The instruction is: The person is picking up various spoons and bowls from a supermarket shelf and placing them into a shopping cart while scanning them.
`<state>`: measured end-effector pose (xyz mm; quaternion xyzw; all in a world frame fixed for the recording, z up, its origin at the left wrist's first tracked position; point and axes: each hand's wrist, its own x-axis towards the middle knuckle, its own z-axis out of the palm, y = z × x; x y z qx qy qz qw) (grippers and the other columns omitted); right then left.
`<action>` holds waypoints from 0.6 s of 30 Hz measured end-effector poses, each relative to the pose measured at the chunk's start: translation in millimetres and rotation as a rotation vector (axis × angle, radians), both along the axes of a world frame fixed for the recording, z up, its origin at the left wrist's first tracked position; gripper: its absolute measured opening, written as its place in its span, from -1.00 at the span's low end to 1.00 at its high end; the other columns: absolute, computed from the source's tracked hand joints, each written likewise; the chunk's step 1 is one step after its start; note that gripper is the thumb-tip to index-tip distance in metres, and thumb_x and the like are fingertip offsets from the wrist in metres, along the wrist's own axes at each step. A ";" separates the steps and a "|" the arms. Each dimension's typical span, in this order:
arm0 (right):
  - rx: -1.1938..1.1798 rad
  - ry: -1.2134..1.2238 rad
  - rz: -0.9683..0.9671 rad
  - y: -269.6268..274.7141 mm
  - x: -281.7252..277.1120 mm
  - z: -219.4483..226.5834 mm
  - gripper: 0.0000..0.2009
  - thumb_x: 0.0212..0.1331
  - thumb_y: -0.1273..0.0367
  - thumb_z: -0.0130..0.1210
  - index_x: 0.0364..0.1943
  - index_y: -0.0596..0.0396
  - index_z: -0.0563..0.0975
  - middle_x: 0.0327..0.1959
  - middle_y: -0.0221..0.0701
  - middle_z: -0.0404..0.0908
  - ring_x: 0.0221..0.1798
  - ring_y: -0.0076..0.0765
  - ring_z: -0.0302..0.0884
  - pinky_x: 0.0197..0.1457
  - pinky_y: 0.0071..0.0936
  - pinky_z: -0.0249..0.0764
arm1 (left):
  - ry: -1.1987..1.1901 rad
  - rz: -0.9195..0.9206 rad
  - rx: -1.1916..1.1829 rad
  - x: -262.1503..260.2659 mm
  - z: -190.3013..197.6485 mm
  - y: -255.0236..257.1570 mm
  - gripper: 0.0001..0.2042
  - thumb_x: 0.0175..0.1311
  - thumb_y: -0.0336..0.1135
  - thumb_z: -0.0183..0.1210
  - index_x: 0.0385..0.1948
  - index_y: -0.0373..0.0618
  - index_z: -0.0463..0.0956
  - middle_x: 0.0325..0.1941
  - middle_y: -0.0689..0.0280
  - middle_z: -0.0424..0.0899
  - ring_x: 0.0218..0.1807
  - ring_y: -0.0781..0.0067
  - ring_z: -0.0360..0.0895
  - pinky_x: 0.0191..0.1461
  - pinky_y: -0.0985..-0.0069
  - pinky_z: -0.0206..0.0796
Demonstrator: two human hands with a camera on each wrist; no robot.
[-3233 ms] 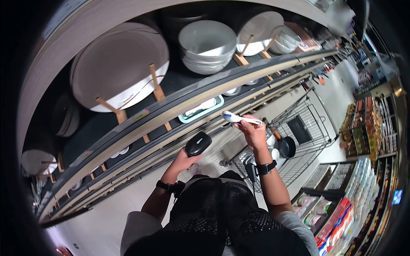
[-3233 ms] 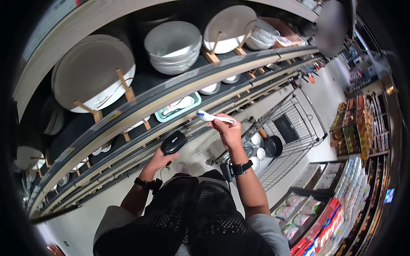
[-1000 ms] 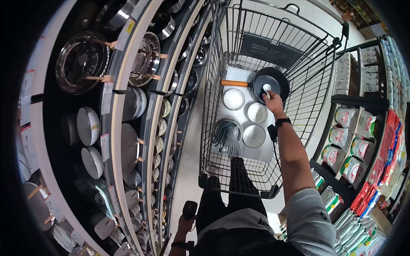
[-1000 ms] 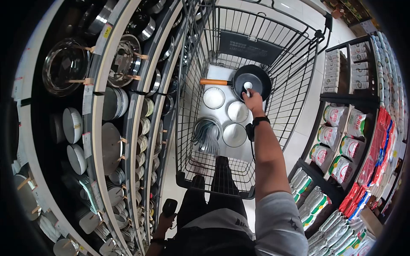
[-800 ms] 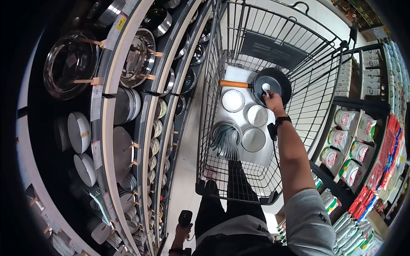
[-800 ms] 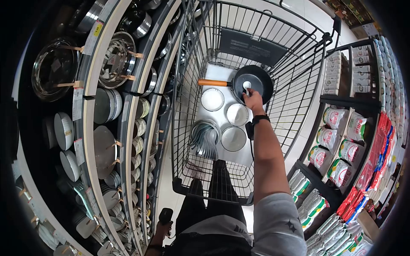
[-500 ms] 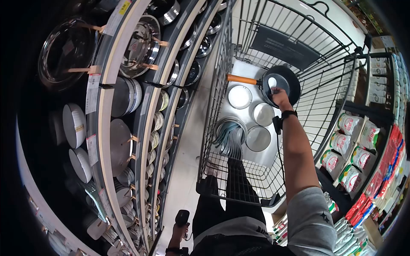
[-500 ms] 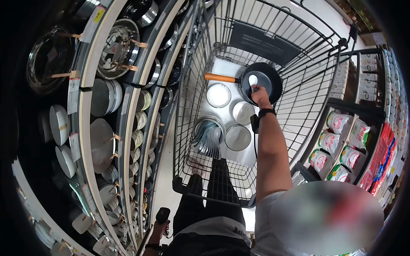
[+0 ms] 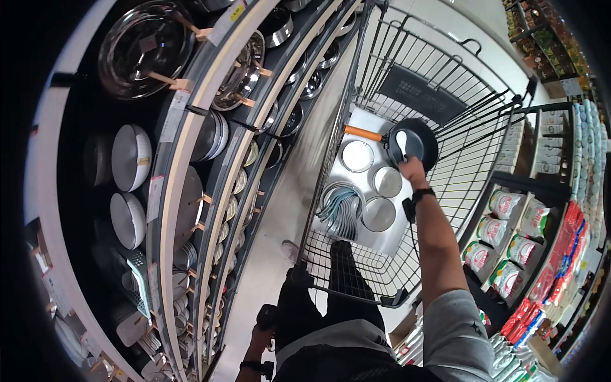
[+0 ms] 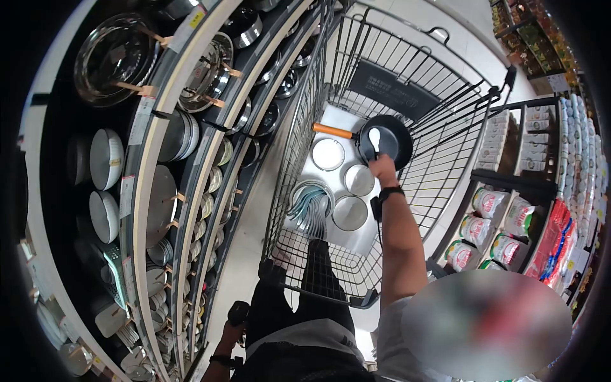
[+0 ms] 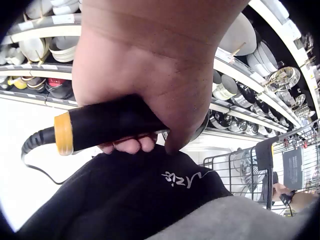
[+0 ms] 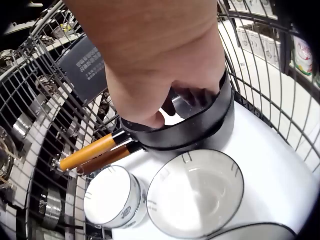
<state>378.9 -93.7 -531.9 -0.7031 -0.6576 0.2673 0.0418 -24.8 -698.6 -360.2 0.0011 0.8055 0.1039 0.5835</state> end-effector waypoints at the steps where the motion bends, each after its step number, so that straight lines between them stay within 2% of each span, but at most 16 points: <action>1: 0.146 0.038 0.017 -15.9 0.9 2.5 -0.58 0.07 0.31 0.13 0.03 0.22 0.55 0.10 0.10 0.50 0.15 0.16 0.49 0.23 -0.24 0.42 | -0.006 0.007 0.023 -0.3 -4.7 -3.1 -0.72 0.06 -0.24 0.32 -0.25 -0.20 0.63 -0.45 0.31 0.66 -0.47 0.49 0.58 -0.37 0.47 0.41; 2: 0.292 0.077 0.037 -38.6 -0.1 5.6 -0.59 0.09 0.33 0.13 0.04 0.21 0.53 0.17 0.08 0.46 0.18 0.18 0.46 0.26 -0.22 0.39 | -0.030 0.014 0.052 -3.7 -12.2 -8.2 -0.71 0.07 -0.23 0.31 -0.22 -0.19 0.62 -0.45 0.31 0.66 -0.46 0.49 0.59 -0.36 0.47 0.42; 3: 0.318 0.231 0.062 -61.6 -20.6 23.2 -0.60 0.10 0.37 0.11 0.07 0.16 0.52 0.26 0.03 0.39 0.27 0.16 0.38 0.34 -0.19 0.30 | -0.009 0.074 0.079 1.4 -12.9 -25.9 -0.70 0.08 -0.23 0.29 -0.20 -0.19 0.62 -0.44 0.30 0.67 -0.44 0.50 0.59 -0.35 0.47 0.43; 4: 0.351 0.370 0.102 -89.9 -21.8 27.6 -0.58 0.10 0.40 0.13 0.11 0.15 0.51 0.27 -0.03 0.40 0.34 0.10 0.32 0.38 -0.15 0.24 | -0.012 -0.038 0.082 0.9 -14.9 -31.5 -0.69 0.09 -0.21 0.29 -0.17 -0.17 0.61 -0.42 0.29 0.67 -0.42 0.48 0.61 -0.33 0.46 0.43; 5: 0.396 0.414 0.223 -115.6 -10.7 41.6 -0.56 0.12 0.48 0.11 0.15 0.16 0.48 0.26 -0.04 0.42 0.35 0.04 0.32 0.38 -0.15 0.26 | -0.014 -0.149 0.081 -5.7 -20.9 -34.1 -0.67 0.10 -0.20 0.28 -0.14 -0.15 0.60 -0.39 0.27 0.68 -0.39 0.47 0.62 -0.31 0.45 0.44; 6: 0.384 0.416 0.208 -147.1 -2.3 44.2 -0.54 0.13 0.56 0.06 0.20 0.19 0.43 0.27 -0.05 0.40 0.36 0.01 0.31 0.37 -0.19 0.27 | -0.065 -0.178 -0.020 -2.0 -12.6 -33.5 -0.65 0.10 -0.15 0.27 -0.11 -0.11 0.60 -0.35 0.25 0.69 -0.35 0.46 0.62 -0.27 0.41 0.45; 7: 0.282 0.433 0.126 -182.2 1.2 46.8 -0.53 0.15 0.58 0.02 0.22 0.24 0.40 0.29 -0.04 0.38 0.36 0.00 0.31 0.36 -0.24 0.28 | 0.001 -0.190 0.087 -0.3 -13.2 -49.4 -0.64 0.09 -0.11 0.28 -0.12 -0.09 0.61 -0.33 0.26 0.70 -0.32 0.42 0.62 -0.23 0.37 0.44; 8: 0.174 0.540 0.063 -215.1 -18.6 84.2 -0.56 0.13 0.55 0.02 0.17 0.31 0.43 0.29 0.03 0.36 0.38 0.04 0.27 0.41 -0.19 0.19 | 0.030 -0.154 0.138 -5.9 -9.4 -66.5 -0.63 0.08 -0.10 0.29 -0.10 -0.08 0.61 -0.30 0.27 0.71 -0.29 0.41 0.62 -0.19 0.37 0.45; 9: 0.192 0.529 0.075 -246.3 -18.8 104.4 -0.58 0.14 0.57 0.02 0.15 0.31 0.43 0.26 -0.02 0.40 0.34 0.01 0.31 0.40 -0.20 0.19 | 0.028 -0.135 0.210 -7.2 -11.3 -69.8 -0.61 0.07 -0.09 0.30 -0.09 -0.07 0.61 -0.28 0.27 0.72 -0.27 0.40 0.63 -0.16 0.37 0.45; 10: 0.158 0.605 0.000 -274.4 -23.7 103.0 -0.60 0.15 0.59 0.00 0.14 0.27 0.44 0.17 -0.11 0.46 0.24 -0.13 0.40 0.28 -0.27 0.33 | -0.046 -0.120 0.149 -13.8 -5.1 -70.9 -0.59 0.06 -0.10 0.32 -0.06 -0.06 0.61 -0.21 0.25 0.72 -0.20 0.36 0.64 -0.09 0.35 0.46; 12: 0.138 0.604 -0.026 -325.9 -65.8 147.2 -0.65 0.18 0.58 -0.01 0.08 0.21 0.46 0.03 -0.21 0.53 0.04 -0.32 0.50 0.05 -0.42 0.47 | 0.061 -0.055 0.369 -24.7 -35.7 -110.3 -0.62 0.07 -0.08 0.33 -0.11 -0.04 0.62 -0.29 0.32 0.71 -0.26 0.48 0.61 -0.13 0.41 0.46; 13: 0.126 0.603 0.011 -344.4 -85.5 164.3 -0.70 0.20 0.58 -0.02 0.03 0.20 0.48 -0.04 -0.26 0.55 -0.05 -0.38 0.51 -0.05 -0.48 0.48 | 0.071 -0.023 0.391 -25.0 -41.5 -122.3 -0.62 0.07 -0.08 0.33 -0.11 -0.04 0.62 -0.29 0.32 0.71 -0.26 0.48 0.61 -0.13 0.41 0.46; 14: 0.115 0.601 0.049 -358.8 -103.8 179.8 -0.75 0.22 0.57 -0.02 -0.03 0.18 0.51 -0.11 -0.31 0.56 -0.14 -0.44 0.53 -0.15 -0.54 0.48 | 0.105 0.064 0.508 -22.1 -44.4 -131.5 -0.63 0.06 -0.08 0.33 -0.13 -0.06 0.62 -0.31 0.30 0.71 -0.31 0.48 0.62 -0.17 0.43 0.47; 16: 0.129 0.746 0.197 -384.7 -162.6 211.0 -0.81 0.22 0.58 -0.02 -0.12 0.18 0.53 -0.22 -0.36 0.59 -0.25 -0.44 0.55 -0.21 -0.55 0.48 | 0.149 0.145 0.654 -35.9 -54.8 -148.1 -0.63 0.06 -0.09 0.34 -0.15 -0.08 0.62 -0.34 0.29 0.71 -0.35 0.47 0.62 -0.21 0.44 0.48; 17: 0.139 0.778 0.264 -395.8 -190.7 221.2 -0.86 0.20 0.58 0.00 -0.20 0.21 0.55 -0.28 -0.32 0.59 -0.29 -0.39 0.56 -0.24 -0.53 0.48 | 0.116 0.058 0.471 -42.4 -63.5 -161.0 -0.63 0.03 -0.11 0.35 -0.17 -0.08 0.63 -0.31 0.25 0.72 -0.28 0.36 0.65 -0.15 0.37 0.48; 18: 0.314 0.784 0.418 -404.6 -226.8 238.4 -0.88 0.19 0.59 0.02 -0.25 0.24 0.57 -0.33 -0.27 0.58 -0.35 -0.35 0.56 -0.29 -0.52 0.47 | 0.077 -0.034 0.285 -46.4 -72.1 -176.5 -0.64 0.00 -0.12 0.36 -0.18 -0.09 0.64 -0.28 0.22 0.74 -0.21 0.25 0.68 -0.09 0.30 0.47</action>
